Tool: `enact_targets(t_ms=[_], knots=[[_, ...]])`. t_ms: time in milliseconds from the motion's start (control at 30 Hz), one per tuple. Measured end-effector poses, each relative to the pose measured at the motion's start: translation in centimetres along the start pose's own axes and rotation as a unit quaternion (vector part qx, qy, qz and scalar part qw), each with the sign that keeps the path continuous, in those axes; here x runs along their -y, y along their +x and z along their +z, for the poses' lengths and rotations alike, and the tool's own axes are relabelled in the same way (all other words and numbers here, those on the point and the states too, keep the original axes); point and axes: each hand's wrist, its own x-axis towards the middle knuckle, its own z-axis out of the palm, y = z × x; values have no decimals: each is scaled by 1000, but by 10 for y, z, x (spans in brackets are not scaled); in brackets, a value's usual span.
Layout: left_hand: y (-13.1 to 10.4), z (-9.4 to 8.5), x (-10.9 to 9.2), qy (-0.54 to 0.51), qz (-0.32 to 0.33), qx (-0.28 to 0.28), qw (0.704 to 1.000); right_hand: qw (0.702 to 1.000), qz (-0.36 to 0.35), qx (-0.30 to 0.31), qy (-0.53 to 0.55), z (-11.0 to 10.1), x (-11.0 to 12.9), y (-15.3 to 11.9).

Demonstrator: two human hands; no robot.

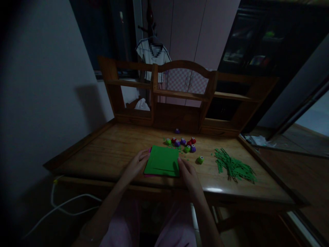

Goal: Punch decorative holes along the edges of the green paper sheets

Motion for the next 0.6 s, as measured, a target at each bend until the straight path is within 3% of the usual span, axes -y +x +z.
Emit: enact_targets(t_ms=[133, 300, 600], knots=[[-39, -3, -11, 99, 39, 13, 994, 998, 36, 2, 56, -4, 8, 1], [-78, -2, -18, 177, 75, -30, 981, 989, 83, 57, 109, -15, 17, 11], [-92, 7, -17, 239, 97, -77, 963, 975, 103, 127, 150, -34, 19, 28]])
